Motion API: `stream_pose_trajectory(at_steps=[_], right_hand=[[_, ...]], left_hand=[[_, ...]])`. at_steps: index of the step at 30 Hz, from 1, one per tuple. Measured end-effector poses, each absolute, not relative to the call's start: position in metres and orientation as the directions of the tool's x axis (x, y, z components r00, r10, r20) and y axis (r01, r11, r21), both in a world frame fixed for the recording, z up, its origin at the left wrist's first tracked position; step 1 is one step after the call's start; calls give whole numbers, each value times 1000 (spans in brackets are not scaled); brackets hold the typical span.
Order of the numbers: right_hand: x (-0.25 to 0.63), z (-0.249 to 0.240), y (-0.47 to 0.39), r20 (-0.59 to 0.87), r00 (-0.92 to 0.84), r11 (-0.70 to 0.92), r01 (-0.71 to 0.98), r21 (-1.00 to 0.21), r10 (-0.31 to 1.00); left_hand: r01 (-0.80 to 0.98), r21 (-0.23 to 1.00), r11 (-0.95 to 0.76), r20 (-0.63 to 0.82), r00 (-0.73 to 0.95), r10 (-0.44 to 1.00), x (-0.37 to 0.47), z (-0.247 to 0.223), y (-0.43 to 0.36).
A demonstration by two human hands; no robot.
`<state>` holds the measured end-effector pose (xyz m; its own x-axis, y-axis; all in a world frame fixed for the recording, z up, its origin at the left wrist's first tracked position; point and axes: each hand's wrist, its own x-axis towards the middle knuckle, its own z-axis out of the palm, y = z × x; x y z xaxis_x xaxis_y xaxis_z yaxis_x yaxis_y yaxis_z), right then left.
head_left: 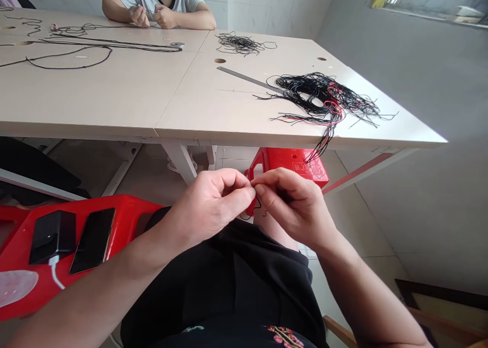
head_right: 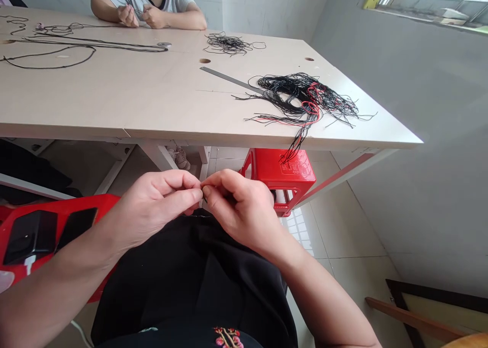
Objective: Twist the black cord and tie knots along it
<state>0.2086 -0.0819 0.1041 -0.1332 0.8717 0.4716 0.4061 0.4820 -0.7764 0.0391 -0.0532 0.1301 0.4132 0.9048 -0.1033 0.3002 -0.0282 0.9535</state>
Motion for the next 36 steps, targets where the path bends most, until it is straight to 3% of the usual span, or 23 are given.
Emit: stream_pose_trajectory(at_steps=[5,8,15,19,23,27,30,36], right_hand=[[207,94,-81,723,-210,645,654,-396,658],[206,91,-83,762,-201,653,671,-351,616],[213,92,-80,725,-156,673,540,-506,671],[207,80,-85,765,58,648,492,-581,642],[197,72,-91,578,106,490,420,-764,809],[197,78,-90,419,87,394,213,-894,904],[201,84,-89,386,51,372,173,-912,921],[203,93,-89,433,17,396,374,-839,901]], left_hand=[[249,962,-115,14,375,927,50,123,-48],[221,964,-149,54,385,921,50,122,-50],[4,1000,-2,1,337,942,48,118,-54],[-65,991,119,-96,287,953,49,116,-54],[-120,967,223,-170,348,922,50,120,-56],[-135,934,330,-258,385,886,48,126,-57],[-141,924,355,-278,391,877,46,128,-57],[-94,973,212,-160,391,906,47,122,-55]])
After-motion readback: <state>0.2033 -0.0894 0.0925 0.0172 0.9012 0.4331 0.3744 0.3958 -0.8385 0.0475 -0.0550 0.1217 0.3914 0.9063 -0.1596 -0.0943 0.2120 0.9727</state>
